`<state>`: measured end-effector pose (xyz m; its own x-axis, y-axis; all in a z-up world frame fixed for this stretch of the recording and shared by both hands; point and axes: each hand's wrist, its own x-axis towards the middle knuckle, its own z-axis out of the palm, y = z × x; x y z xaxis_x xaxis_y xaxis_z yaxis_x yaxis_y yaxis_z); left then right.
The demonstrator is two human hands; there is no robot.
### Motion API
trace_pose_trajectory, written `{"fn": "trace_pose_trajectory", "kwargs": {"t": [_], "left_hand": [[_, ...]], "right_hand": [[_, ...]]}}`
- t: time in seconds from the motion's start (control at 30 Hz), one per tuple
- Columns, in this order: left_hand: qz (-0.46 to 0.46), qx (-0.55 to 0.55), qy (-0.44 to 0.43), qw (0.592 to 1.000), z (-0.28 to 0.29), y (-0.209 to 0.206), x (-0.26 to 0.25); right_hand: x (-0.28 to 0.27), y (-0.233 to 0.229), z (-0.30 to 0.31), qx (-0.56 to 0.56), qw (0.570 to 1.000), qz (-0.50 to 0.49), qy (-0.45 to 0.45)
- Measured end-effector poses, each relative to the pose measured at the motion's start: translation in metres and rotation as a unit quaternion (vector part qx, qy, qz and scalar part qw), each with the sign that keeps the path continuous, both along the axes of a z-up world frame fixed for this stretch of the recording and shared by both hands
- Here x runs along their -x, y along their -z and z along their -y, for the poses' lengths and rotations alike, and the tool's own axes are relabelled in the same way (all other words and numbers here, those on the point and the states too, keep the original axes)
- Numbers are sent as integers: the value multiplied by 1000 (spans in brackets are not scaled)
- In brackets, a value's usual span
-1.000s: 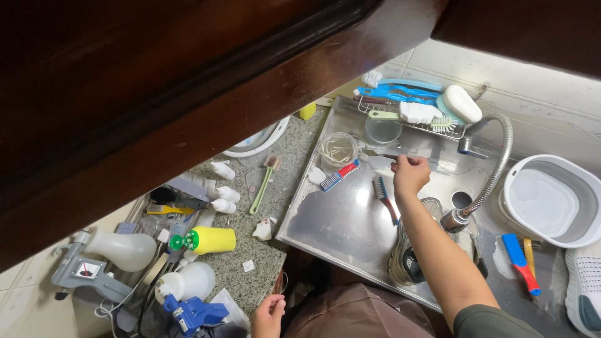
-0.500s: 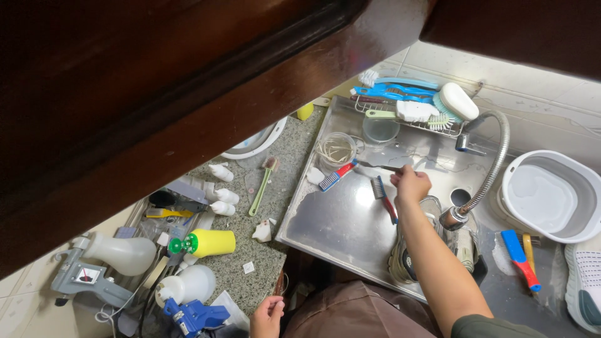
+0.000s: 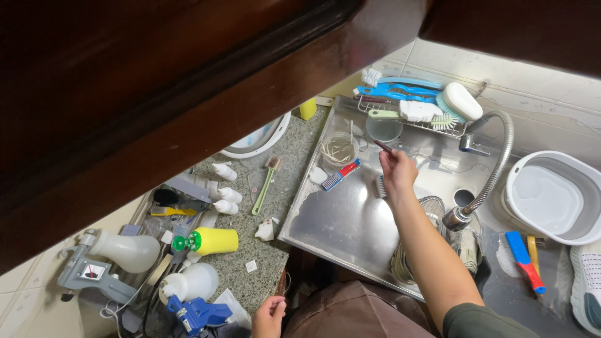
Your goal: Cleaning multiple pairs of sneakers using brushes, detergent, and water at a utility sink.
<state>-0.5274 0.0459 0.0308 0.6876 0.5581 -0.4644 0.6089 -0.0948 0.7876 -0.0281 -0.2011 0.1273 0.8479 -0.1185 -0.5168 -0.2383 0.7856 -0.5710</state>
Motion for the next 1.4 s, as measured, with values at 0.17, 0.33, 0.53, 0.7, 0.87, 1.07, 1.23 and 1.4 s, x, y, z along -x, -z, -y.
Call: {"fn": "trace_pose_trajectory", "kwargs": {"t": [0.17, 0.33, 0.53, 0.7, 0.87, 1.07, 1.23, 1.4], "left_hand": [[3, 7, -8, 1000, 11, -17, -6], [16, 15, 2, 1000, 15, -33, -18], [28, 11, 4, 1000, 12, -35, -15], [27, -25, 23, 999, 17, -53, -26], [67, -75, 62, 993, 25, -130, -90], [226, -187, 141, 946, 8, -195, -226], [317, -274, 205, 885, -12, -226, -401], [180, -318, 355, 860, -28, -176, -561]], "right_hand": [[27, -58, -12, 150, 982, 115, -27], [44, -51, -27, 333, 906, 247, -91], [42, -48, -27, 617, 677, 362, -173], [35, -82, -32, 637, 656, 376, -149], [36, -54, -49, 616, 682, 346, -189], [66, -50, -23, 656, 659, 331, -159], [105, -72, -1, 620, 710, 320, -99], [131, -94, 13, 600, 771, 208, -42]]}}
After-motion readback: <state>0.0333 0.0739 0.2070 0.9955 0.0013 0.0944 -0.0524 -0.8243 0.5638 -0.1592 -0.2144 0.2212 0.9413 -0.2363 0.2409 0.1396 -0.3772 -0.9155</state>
